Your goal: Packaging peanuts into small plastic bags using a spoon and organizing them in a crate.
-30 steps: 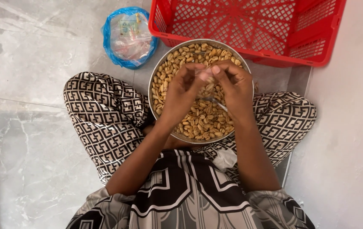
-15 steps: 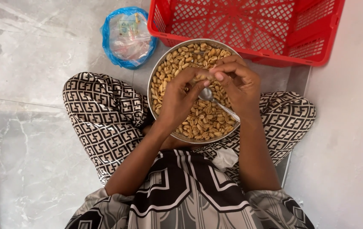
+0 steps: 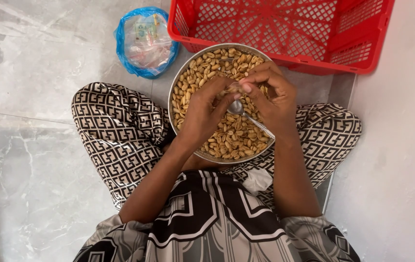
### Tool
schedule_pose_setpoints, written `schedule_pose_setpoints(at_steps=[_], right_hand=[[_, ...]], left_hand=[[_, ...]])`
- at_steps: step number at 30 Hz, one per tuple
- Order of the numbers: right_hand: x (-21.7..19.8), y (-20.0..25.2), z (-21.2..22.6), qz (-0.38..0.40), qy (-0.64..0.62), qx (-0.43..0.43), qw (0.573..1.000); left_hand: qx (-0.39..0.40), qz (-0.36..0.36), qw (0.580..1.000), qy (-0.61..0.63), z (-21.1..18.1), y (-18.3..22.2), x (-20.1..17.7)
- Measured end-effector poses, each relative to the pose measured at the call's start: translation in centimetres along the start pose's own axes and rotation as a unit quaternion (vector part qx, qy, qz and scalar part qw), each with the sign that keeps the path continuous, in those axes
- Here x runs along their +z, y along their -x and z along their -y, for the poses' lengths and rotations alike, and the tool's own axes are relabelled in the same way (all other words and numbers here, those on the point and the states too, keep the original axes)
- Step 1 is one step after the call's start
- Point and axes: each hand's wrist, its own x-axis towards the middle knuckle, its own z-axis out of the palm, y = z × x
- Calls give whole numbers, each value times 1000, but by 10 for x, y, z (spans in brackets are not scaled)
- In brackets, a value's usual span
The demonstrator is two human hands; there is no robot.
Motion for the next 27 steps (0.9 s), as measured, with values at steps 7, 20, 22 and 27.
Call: schedule_pose_setpoints(at_steps=[7,20,22,27], right_hand=[[-3,2,-9,-30,2,23,999],[2,4,-24,-80,-60,101,990],[4,3,-22,-84,-60,104,989],[3,6,-33,-85,-81,114,987]], left_hand=[[-103,-10,993,52,13,5,-1],[-170,-22,964,204,35,8,-1],[-171,-17,963,208,32,10,-4],[-191,-38,955,223,27,10,-11]])
